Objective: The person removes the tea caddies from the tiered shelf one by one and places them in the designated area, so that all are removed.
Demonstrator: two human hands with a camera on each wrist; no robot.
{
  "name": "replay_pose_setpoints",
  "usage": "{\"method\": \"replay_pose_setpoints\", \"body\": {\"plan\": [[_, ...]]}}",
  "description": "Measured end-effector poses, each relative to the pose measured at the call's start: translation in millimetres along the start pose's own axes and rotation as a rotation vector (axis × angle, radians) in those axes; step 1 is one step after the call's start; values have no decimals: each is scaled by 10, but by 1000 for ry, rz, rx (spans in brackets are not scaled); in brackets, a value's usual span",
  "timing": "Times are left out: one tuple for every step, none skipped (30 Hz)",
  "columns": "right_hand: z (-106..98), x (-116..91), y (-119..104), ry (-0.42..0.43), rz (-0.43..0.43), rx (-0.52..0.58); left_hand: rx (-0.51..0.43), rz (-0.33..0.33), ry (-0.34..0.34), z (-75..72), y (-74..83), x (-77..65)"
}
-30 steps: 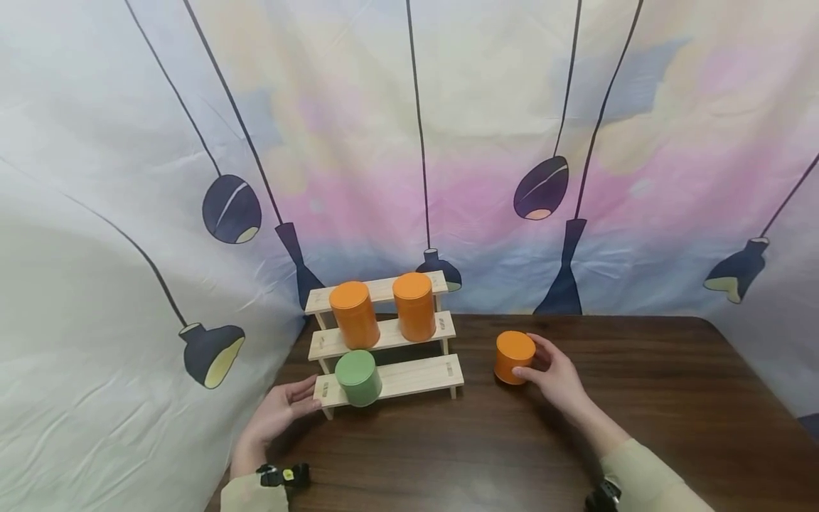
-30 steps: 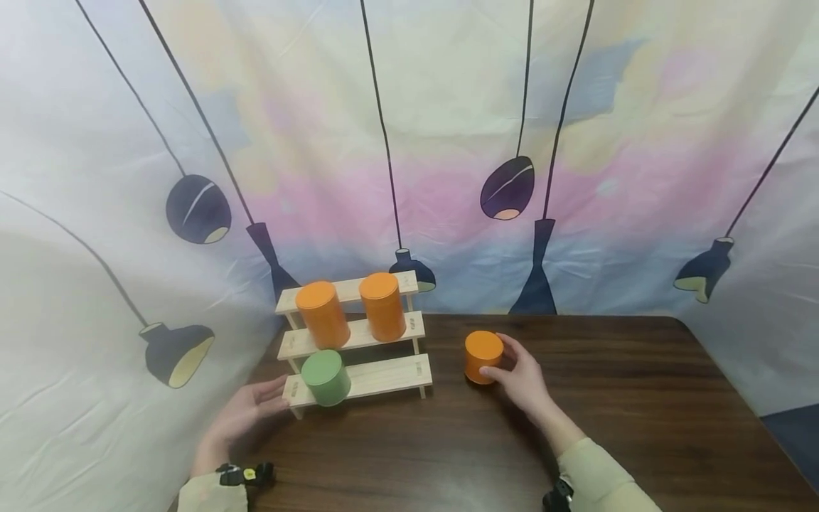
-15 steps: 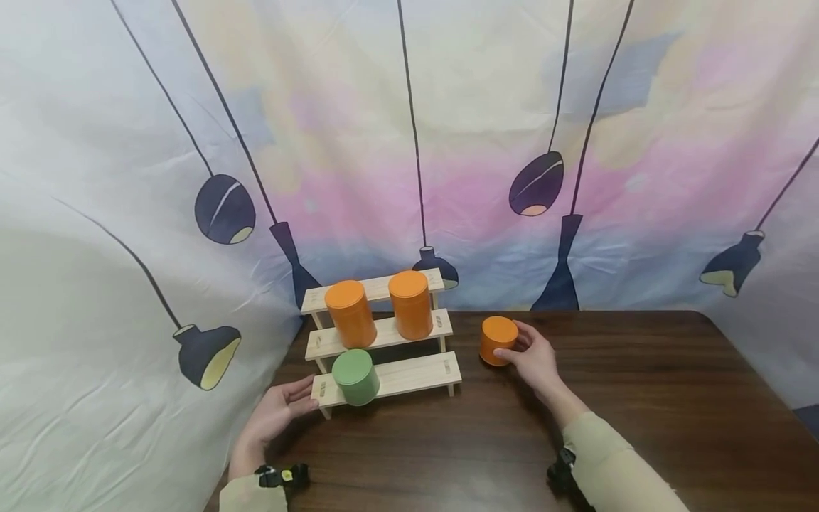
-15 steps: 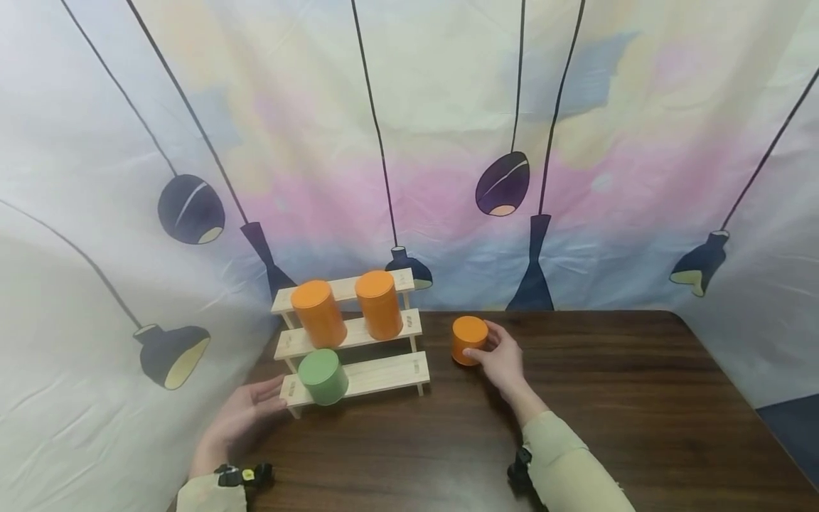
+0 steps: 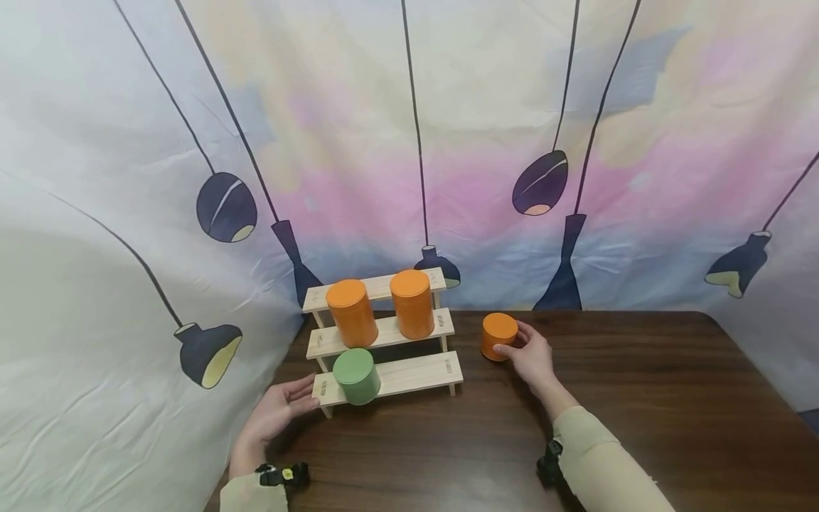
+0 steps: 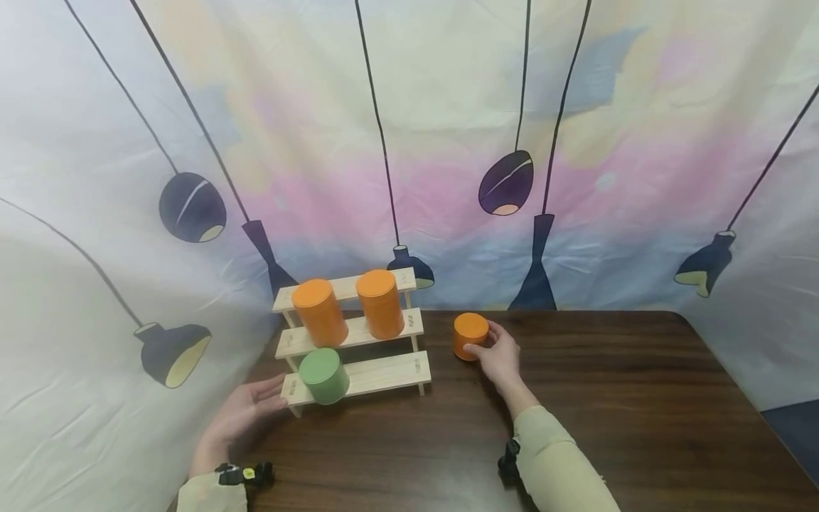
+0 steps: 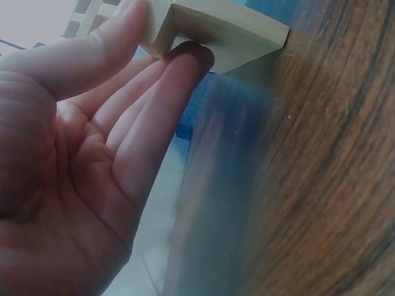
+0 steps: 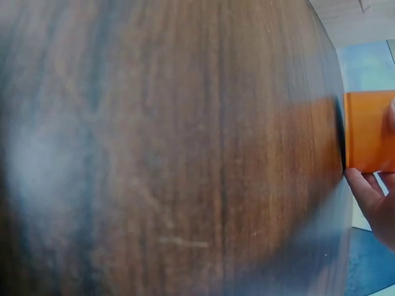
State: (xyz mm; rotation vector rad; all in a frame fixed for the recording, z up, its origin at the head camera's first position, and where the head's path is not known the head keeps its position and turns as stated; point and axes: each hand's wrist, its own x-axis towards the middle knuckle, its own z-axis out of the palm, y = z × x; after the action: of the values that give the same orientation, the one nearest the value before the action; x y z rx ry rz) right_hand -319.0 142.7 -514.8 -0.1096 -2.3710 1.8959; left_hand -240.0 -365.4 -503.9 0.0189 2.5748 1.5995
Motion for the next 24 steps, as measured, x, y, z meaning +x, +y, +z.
{"method": "replay_pose_setpoints", "body": {"plan": [[-1,1,5,4,1,-2,-6,-1,1,0,-5,2],[-4,3,10,7,1,-2,-9,3,-3,0,-10,3],[-6,3,14,11,-2,-7,-8,5,-3,0,-15,4],[-9,4,17,14,-2,-8,-5,7,-2,1,-18,7],[-11,5,23,16,-2,-15,-5,6,1,1,-18,7],[-11,4,30,16,-4,-21,-2,6,3,3,-16,4],[-11,3,36,15,-6,-26,4,8,6,5,-13,4],[-9,3,45,15,-6,-34,11,10,6,6,-10,3],[-6,1,51,15,-6,-40,17,9,8,8,-8,-1],[-4,0,60,14,-6,-45,22,9,8,11,-2,-3],[-2,-1,69,15,-6,-49,20,4,14,15,6,-8],[-1,0,75,14,-8,-47,19,-1,18,18,14,-12],[0,0,80,14,-10,-46,18,-6,22,20,22,-14],[0,1,86,12,-13,-44,18,-10,24,21,26,-18],[0,1,91,9,-17,-40,19,-16,29,23,30,-21],[-3,1,96,7,-21,-38,18,-20,31,24,34,-20],[-5,0,101,5,-23,-33,16,-25,35,24,37,-20],[-9,0,108,2,-26,-31,20,-25,33,24,35,-18],[-12,0,113,2,-29,-29,24,-24,32,24,30,-16],[-15,-1,119,1,-33,-28,32,-24,30,22,23,-12],[-16,-4,125,1,-33,-28,35,-25,31,23,18,-11],[-17,-6,132,0,-34,-28,37,-24,31,21,12,-8],[-16,-8,138,-1,-34,-27,39,-24,32,19,8,-6],[-13,-11,144,-3,-35,-29,45,-23,33,16,0,-3]]}}
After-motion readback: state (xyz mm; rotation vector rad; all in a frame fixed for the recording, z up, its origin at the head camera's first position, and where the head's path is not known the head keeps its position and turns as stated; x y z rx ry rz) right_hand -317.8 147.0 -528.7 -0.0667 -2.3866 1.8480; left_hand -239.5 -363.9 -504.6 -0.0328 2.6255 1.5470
